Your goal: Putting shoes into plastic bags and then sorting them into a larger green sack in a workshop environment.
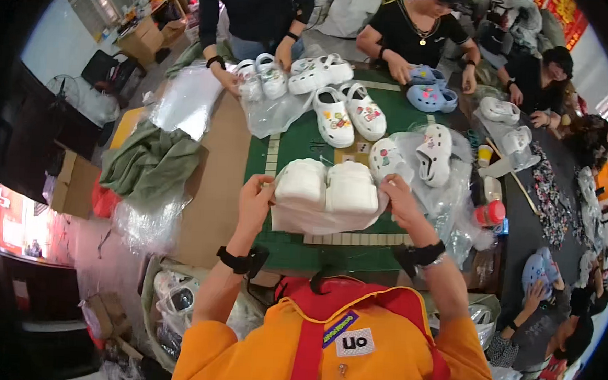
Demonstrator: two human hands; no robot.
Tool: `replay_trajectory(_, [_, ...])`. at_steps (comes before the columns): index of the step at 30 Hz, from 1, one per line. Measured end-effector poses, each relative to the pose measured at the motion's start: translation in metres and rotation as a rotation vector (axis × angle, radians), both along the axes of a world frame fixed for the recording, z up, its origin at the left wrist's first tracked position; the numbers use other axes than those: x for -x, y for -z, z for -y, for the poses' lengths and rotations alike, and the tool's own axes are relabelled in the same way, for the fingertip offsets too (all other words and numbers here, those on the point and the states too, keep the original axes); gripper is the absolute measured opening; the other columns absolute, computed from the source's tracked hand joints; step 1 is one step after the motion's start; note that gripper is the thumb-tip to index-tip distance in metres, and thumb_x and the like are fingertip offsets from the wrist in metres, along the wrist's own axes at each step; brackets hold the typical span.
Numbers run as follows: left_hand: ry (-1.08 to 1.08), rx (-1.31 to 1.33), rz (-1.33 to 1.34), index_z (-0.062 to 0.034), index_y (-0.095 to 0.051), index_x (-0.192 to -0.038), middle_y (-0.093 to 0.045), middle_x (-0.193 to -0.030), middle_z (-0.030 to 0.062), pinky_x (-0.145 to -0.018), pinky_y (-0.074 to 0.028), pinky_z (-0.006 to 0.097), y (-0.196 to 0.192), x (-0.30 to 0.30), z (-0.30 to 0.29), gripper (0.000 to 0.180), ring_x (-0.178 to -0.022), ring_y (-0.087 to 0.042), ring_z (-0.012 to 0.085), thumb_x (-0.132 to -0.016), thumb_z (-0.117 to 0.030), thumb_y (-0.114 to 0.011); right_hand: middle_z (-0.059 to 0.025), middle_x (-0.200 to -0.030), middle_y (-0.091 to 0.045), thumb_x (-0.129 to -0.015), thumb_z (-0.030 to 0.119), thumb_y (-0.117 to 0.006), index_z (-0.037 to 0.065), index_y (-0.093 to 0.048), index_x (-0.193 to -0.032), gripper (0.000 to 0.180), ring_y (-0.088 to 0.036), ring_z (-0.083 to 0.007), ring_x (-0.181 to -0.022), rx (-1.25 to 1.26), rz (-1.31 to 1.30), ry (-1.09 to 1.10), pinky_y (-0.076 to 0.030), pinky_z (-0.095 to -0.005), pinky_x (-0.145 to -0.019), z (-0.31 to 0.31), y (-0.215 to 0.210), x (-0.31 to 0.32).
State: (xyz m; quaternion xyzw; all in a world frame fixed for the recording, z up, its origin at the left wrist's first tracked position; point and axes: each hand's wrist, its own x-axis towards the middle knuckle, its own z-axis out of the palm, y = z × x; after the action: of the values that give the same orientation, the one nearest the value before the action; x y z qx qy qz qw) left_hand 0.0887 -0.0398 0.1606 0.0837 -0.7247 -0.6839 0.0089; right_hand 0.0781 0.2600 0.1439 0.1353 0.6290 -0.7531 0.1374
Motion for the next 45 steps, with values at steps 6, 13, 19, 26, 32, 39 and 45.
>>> replay_trajectory(6, [-0.070,-0.151,-0.118,0.0000,-0.053,-0.092,-0.049,-0.063,-0.0001,-0.040,-0.029,0.018,-0.045,0.014,0.005,0.014,-0.049,-0.040,0.0038,-0.081,-0.009,-0.050,-0.0013,-0.066,-0.048,-0.081,0.011,-0.050,0.008,-0.043,-0.091,0.013,-0.047,-0.0098,-0.054,0.033,-0.167,0.102,-0.037,-0.0222,-0.046,-0.015,-0.049,0.022])
replay_trajectory(13, [-0.062,-0.233,-0.367,0.0040,-0.056,-0.090,-0.055,-0.070,0.0058,-0.052,-0.042,0.022,-0.069,0.055,0.020,0.016,-0.056,-0.049,0.0097,-0.080,-0.006,-0.047,-0.0055,-0.079,-0.053,-0.080,0.009,-0.052,0.001,-0.045,-0.098,0.020,-0.053,-0.0119,-0.068,-0.052,-0.492,0.110,-0.043,-0.0225,-0.064,-0.007,-0.074,0.060])
replay_trajectory(19, [-0.082,-0.372,-0.188,0.0055,-0.056,-0.086,-0.056,-0.072,0.0101,-0.057,-0.045,0.027,0.002,0.024,0.070,0.017,-0.059,-0.053,0.0166,-0.076,-0.006,-0.049,-0.0059,-0.089,-0.056,-0.083,0.016,-0.052,0.002,-0.052,-0.097,0.020,-0.055,-0.0130,-0.076,0.229,-0.323,-0.033,-0.043,-0.0257,-0.072,0.001,-0.019,0.028])
replay_trajectory(26, [-0.265,-0.176,0.242,0.0027,-0.046,-0.108,-0.054,-0.067,0.0068,-0.048,-0.043,0.025,0.126,-0.065,0.068,0.033,-0.052,-0.051,0.0119,-0.074,-0.001,-0.050,-0.0173,-0.091,-0.055,-0.081,0.005,-0.051,0.003,-0.022,-0.124,0.052,-0.059,-0.0230,-0.077,0.174,0.444,-0.201,-0.049,-0.0315,-0.062,0.008,0.132,-0.080])
replay_trajectory(32, [-0.356,0.660,0.173,-0.0007,-0.048,-0.106,-0.056,-0.074,0.0144,-0.061,-0.044,0.038,0.225,-0.135,0.084,0.035,-0.067,-0.054,0.0294,-0.072,-0.001,-0.048,-0.0053,-0.088,-0.057,-0.081,0.022,-0.053,0.006,-0.052,-0.098,0.023,-0.056,-0.0150,-0.084,0.071,0.700,-0.515,-0.046,-0.0252,-0.063,0.006,0.173,-0.107])
replay_trajectory(39, [0.386,0.592,-0.171,-0.0073,-0.054,-0.098,-0.054,-0.092,0.0110,-0.076,-0.037,0.040,0.139,-0.100,-0.022,0.029,-0.092,-0.048,0.0307,-0.069,-0.012,-0.058,0.0000,-0.066,-0.051,-0.077,0.019,-0.059,0.007,-0.056,-0.085,0.015,-0.047,-0.0076,-0.056,-0.027,0.595,-0.463,-0.039,-0.0189,-0.051,0.000,0.183,-0.115])
replay_trajectory(45, [0.857,1.044,-0.592,-0.0137,-0.053,-0.096,-0.054,-0.085,0.0030,-0.077,-0.031,0.035,0.143,-0.103,-0.100,0.032,-0.089,-0.047,0.0190,-0.066,-0.023,-0.062,-0.0025,-0.068,-0.049,-0.077,0.007,-0.050,0.006,-0.041,-0.111,0.035,-0.044,-0.0077,-0.053,0.105,0.506,-0.388,-0.035,-0.0194,-0.044,0.013,0.156,-0.110])
